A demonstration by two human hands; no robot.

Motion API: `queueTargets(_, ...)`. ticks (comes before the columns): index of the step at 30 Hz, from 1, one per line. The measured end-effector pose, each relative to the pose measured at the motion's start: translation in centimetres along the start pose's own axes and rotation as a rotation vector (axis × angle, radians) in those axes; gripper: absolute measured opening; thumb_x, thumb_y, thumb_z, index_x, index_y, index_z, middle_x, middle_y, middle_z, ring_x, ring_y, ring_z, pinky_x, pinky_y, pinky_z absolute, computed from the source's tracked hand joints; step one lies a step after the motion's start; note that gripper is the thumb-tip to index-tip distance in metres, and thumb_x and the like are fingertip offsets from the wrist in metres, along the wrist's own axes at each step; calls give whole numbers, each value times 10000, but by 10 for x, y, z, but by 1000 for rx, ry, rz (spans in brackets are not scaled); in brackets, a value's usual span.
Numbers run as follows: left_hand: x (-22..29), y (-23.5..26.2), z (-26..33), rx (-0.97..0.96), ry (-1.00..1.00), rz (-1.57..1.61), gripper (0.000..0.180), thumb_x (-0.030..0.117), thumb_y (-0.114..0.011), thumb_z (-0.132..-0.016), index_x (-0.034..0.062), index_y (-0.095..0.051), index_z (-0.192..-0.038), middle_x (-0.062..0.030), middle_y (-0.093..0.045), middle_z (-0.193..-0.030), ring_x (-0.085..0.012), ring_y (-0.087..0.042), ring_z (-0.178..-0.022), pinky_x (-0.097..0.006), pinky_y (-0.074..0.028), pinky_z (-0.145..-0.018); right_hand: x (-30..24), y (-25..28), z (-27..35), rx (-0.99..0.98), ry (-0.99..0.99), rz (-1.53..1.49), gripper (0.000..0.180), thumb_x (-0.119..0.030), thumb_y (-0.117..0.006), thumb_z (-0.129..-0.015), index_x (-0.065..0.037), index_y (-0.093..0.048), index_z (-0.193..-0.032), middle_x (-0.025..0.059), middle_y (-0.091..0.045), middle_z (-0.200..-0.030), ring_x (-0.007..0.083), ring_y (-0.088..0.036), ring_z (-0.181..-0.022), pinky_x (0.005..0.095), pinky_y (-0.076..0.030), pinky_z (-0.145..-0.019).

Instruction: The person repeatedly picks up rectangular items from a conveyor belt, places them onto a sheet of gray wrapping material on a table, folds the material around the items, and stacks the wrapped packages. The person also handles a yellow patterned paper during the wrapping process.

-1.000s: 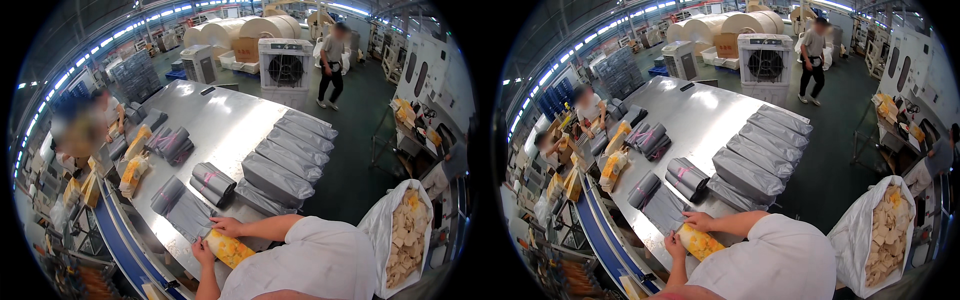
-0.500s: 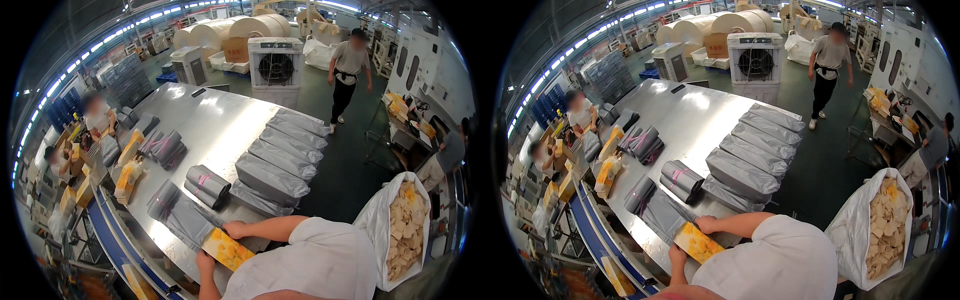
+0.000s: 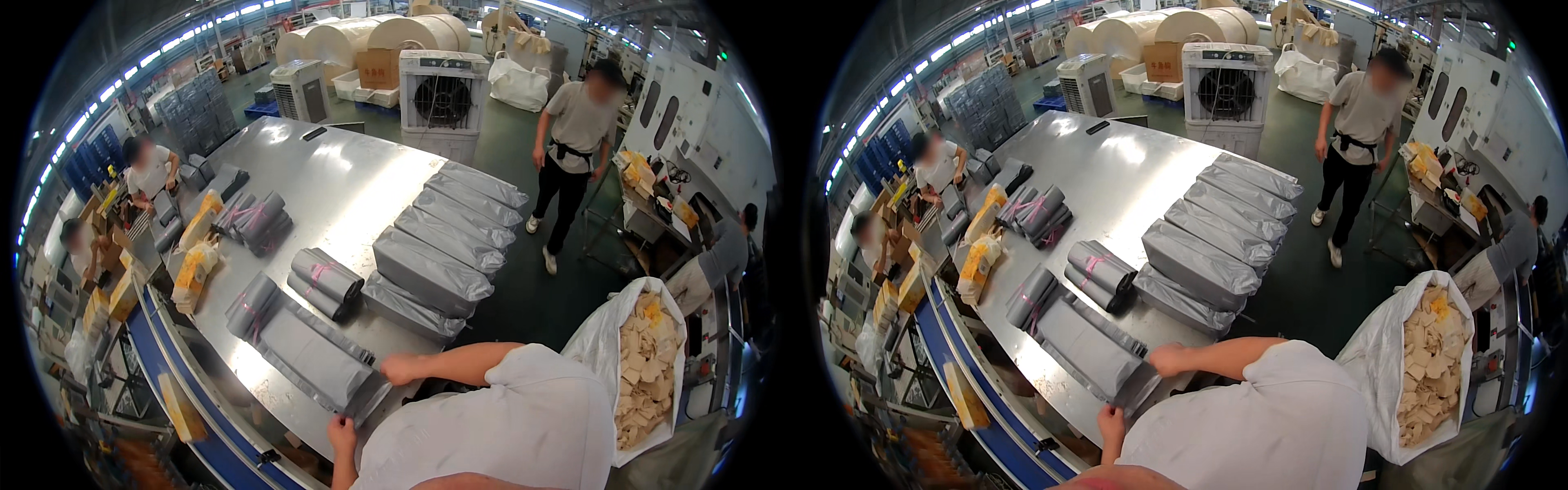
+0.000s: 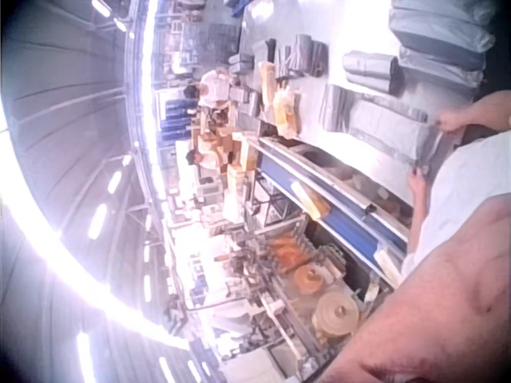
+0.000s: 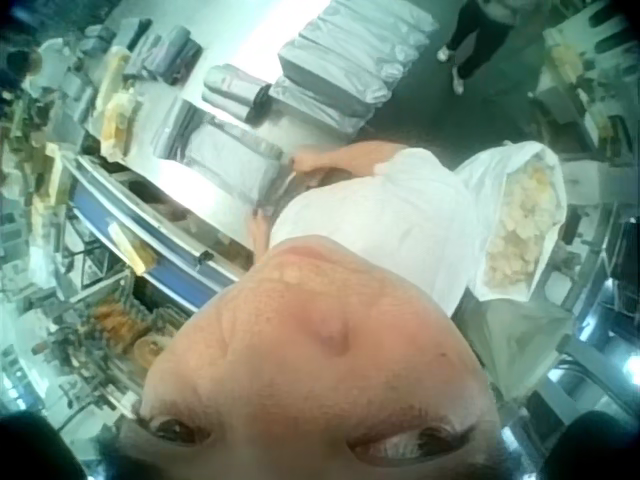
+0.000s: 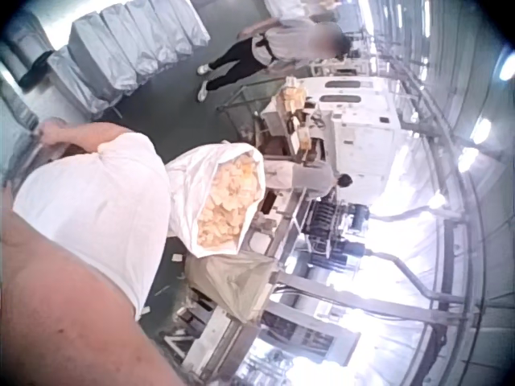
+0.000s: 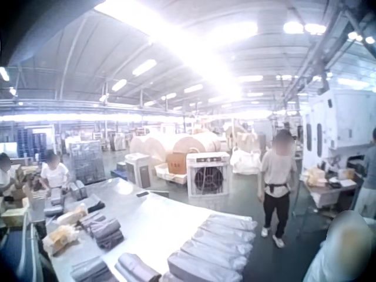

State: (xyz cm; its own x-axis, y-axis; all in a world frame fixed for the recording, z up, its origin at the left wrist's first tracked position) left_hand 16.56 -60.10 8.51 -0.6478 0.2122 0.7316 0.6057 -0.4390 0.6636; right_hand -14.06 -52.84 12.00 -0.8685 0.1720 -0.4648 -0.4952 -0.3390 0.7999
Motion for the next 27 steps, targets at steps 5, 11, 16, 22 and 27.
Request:
queueTargets(5,7,2,2,-27,147,112,160,129,-693,-907,-20,-685,-849,-80,-662,-701,-159,-598,-639,-354,-502,-617,-106,34,14,-111,355,53,188,-212,-670,-864,-45,-725,-931,174,-754,-979,416,-717,-956,534,-566,-808)
queueTargets(11,0,-23,30,42,241,638,33,-7,-688,-916,-26,-713,-906,-29,-674,-751,-108,-582,-649,-292,-476,-604,-130,-20,-19,44,648,96,181,-213,-680,-899,-85,-681,-1026,129,-701,-1036,369,-685,-981,499,-559,-815)
queueTargets(16,-4,-11,35,5,222,613,107,-51,-707,-890,-41,-716,-997,-11,-675,-797,-100,-584,-685,-269,-476,-631,-134,-41,-16,192,829,147,146,-206,-694,-863,-101,-679,-964,112,-678,-976,348,-673,-928,485,-558,-774)
queueTargets(22,-17,-14,39,-14,262,653,315,-79,-736,-842,-52,-679,-1150,-4,-650,-825,-104,-601,-724,-275,-507,-671,-123,-67,-2,129,502,-22,165,-229,-702,-814,-88,-659,-886,117,-650,-859,340,-671,-823,488,-547,-712)
queueTargets(27,-26,-15,44,-50,163,624,512,-54,-758,-825,-47,-586,-1307,-21,-642,-829,-114,-604,-743,-275,-522,-710,34,-82,114,116,24,-239,251,-318,-731,-844,-118,-710,-994,92,-718,-963,335,-699,-898,483,-553,-746)
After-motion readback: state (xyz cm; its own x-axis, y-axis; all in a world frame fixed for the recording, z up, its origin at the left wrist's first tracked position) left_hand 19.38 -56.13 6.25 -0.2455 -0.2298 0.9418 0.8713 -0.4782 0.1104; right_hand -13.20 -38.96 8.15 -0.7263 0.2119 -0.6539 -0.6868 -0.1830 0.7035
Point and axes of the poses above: each hand's wrist, its own z-axis away from the middle knuckle, its own y-axis out of the back of the hand, x = y × z, the point moved 2 cm from there along -z, towards the middle knuckle
